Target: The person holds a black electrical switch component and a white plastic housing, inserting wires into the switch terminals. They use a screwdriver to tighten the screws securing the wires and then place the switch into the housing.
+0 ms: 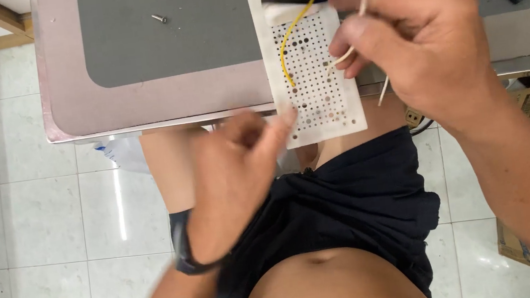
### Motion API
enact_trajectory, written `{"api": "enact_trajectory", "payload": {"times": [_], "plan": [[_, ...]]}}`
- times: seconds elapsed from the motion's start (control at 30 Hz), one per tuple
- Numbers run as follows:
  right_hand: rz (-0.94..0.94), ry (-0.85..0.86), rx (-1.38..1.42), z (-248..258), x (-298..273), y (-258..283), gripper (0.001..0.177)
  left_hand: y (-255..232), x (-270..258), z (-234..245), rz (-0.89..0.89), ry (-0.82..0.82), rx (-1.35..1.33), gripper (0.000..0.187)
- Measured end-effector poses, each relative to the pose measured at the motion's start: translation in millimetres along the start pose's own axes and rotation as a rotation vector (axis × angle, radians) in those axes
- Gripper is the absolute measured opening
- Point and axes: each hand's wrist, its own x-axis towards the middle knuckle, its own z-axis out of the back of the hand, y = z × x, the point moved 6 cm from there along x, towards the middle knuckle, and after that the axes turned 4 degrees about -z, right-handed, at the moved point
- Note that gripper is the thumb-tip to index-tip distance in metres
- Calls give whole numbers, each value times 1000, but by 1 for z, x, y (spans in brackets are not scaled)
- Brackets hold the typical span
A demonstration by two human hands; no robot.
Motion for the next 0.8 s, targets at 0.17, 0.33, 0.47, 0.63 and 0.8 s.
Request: {"api": "enact_trajectory", "payload": {"times": [0.17,0.33,0.47,0.63,0.8], "plan": [[23,13,-16,-5,-6,0,13,16,-20,-37,502,339,-441,42],[-6,11,-37,-5,-19,0,12,18,-32,-52,400,296,-939,29],[-14,52,-231,-8,-32,1,13,22,-54,-54,418,270,-1043,27],[271,149,-567,-23,-38,7,8,33,-53,-56,493,192,-1043,38],[348,193,-896,-22,-46,-5,9,32,-39,-57,408,230,-1226,36]]}}
